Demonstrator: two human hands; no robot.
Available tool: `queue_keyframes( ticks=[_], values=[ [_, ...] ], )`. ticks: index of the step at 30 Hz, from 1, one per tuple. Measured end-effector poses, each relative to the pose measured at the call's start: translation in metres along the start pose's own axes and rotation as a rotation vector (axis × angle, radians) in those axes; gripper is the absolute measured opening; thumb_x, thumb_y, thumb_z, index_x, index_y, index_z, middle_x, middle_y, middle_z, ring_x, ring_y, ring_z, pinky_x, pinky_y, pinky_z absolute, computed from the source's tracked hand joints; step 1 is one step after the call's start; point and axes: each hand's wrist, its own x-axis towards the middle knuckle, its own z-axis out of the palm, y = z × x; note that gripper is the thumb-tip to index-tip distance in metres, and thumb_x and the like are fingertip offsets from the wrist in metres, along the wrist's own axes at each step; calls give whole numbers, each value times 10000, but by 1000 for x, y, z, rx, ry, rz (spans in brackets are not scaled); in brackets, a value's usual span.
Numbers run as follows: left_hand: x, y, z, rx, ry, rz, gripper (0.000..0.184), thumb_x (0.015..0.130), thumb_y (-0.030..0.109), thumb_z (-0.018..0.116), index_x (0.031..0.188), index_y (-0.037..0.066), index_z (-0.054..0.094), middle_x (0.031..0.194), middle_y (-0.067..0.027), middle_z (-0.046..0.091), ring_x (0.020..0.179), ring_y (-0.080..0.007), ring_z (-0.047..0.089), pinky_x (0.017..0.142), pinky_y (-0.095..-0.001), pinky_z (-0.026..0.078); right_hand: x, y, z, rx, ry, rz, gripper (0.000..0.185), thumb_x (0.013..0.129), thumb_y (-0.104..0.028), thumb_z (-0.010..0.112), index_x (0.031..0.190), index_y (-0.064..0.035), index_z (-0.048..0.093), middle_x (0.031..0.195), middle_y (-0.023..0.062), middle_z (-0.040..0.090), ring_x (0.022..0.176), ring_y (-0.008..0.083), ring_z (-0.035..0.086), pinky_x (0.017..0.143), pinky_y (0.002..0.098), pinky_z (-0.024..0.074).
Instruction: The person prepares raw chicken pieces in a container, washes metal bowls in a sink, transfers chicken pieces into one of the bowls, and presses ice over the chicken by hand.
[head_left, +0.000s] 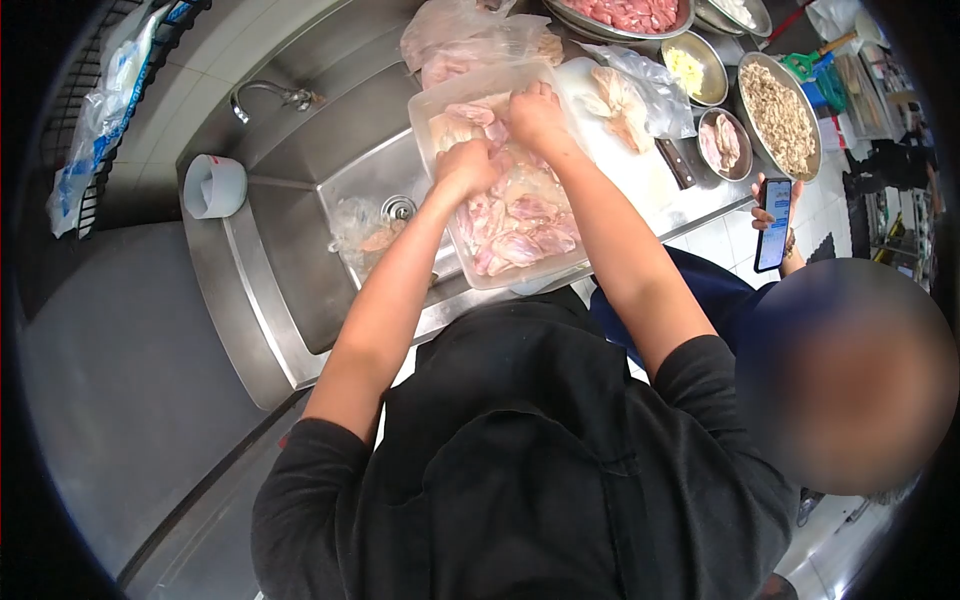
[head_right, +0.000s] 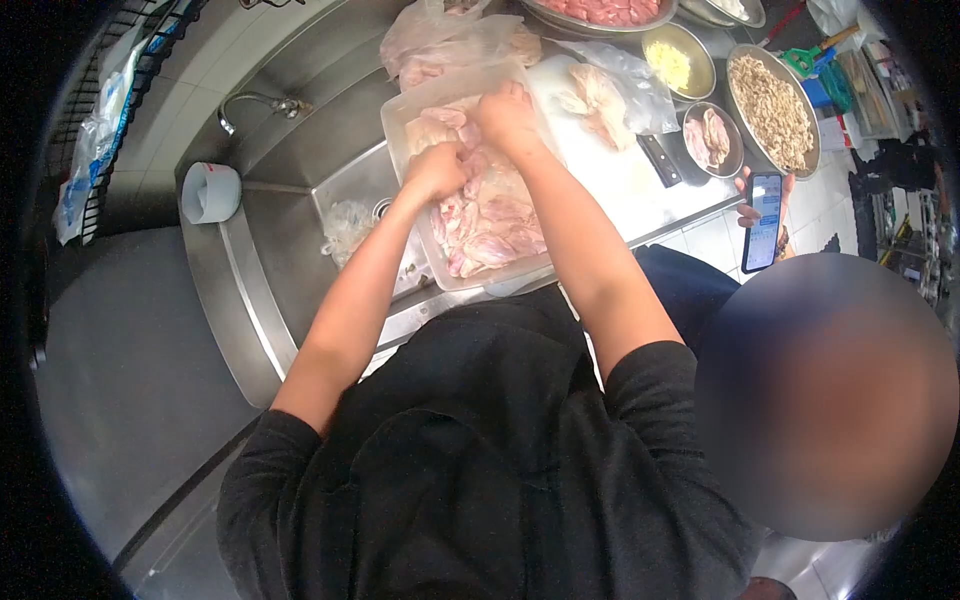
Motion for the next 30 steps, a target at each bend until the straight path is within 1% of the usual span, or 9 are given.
queue_keyframes(
  ticks=[5, 7, 13, 21, 23, 24, 25, 26, 30],
  values=[
    [-30, 4, 6, 46, -60, 258, 451, 912, 435, 649, 1307, 219, 683, 1157, -93, 738, 1100, -299, 677, 1015, -433, 423, -16, 10, -2, 172, 5, 77, 411, 929, -205, 641, 1262, 28, 579, 1263, 258, 617, 1219, 378, 574, 1014, 476, 455],
    [-36, 3, 8, 87, -78, 292, 446, 914, 435, 651, 1300, 215, 686, 1183, -93, 729, 1115, -307, 670, 1022, -436, 421, -32, 21, -6, 564, 189, -16, 514, 879, -160, 755, 1289, 16, 500, 975, 153, 725, 842, 310, 713, 706, 395, 554],
    [-39, 9, 4, -90, -126, 279, 399, 924, 372, 645, 1256, 156, 699, 1207, -138, 709, 1140, -339, 651, 1034, -499, 390, -94, 1, -53, 1450, -32, 4, 409, 863, 24, 763, 1218, -4, 564, 1043, 45, 688, 949, 112, 649, 759, 282, 547],
    [-44, -4, 6, -53, 299, 408, 315, 913, 267, 655, 1152, 68, 713, 1107, -156, 725, 1110, -343, 647, 989, -462, 412, -137, -21, -113, 1658, 84, -255, 393, 811, 92, 766, 1174, 16, 635, 1135, 102, 691, 1057, 183, 660, 918, 332, 540],
    [-48, -17, 4, 60, 412, 489, 265, 916, 231, 636, 1083, 41, 716, 1055, -154, 726, 1049, -331, 662, 955, -463, 423, -162, -37, -165, 1615, 227, -604, 298, 791, 93, 768, 1070, 28, 685, 1064, 132, 711, 1024, 246, 680, 911, 346, 547],
    [-52, -20, -1, 3, 484, 540, 213, 917, 215, 630, 1015, 44, 712, 993, -144, 722, 988, -324, 670, 932, -454, 428, -170, -35, -186, 1472, 323, -749, 254, 754, 51, 811, 989, 28, 716, 998, 167, 727, 993, 297, 693, 903, 375, 546],
    [-53, -22, -1, -51, 502, 514, 194, 914, 213, 630, 988, 53, 712, 972, -138, 719, 965, -319, 673, 926, -446, 427, -177, -30, -199, 1316, 447, -921, 242, 721, -54, 848, 901, 27, 707, 891, 182, 722, 750, 315, 660, 697, 403, 520],
    [-53, -23, 1, -108, 519, 487, 177, 912, 211, 630, 960, 61, 711, 950, -133, 717, 943, -315, 675, 921, -437, 427, -187, -22, -209, 1295, 458, -1037, 335, 733, -159, 798, 988, -1, 651, 975, 174, 686, 749, 300, 638, 700, 400, 511],
    [-60, -25, 11, 33, 530, 499, 151, 900, 207, 638, 914, 74, 708, 907, -110, 715, 908, -293, 677, 897, -429, 430, -201, 189, -162, 1893, -352, -957, 748, 779, -578, 599, 1336, -111, 423, 1312, 142, 542, 744, 238, 553, 711, 388, 474]
  ],
)
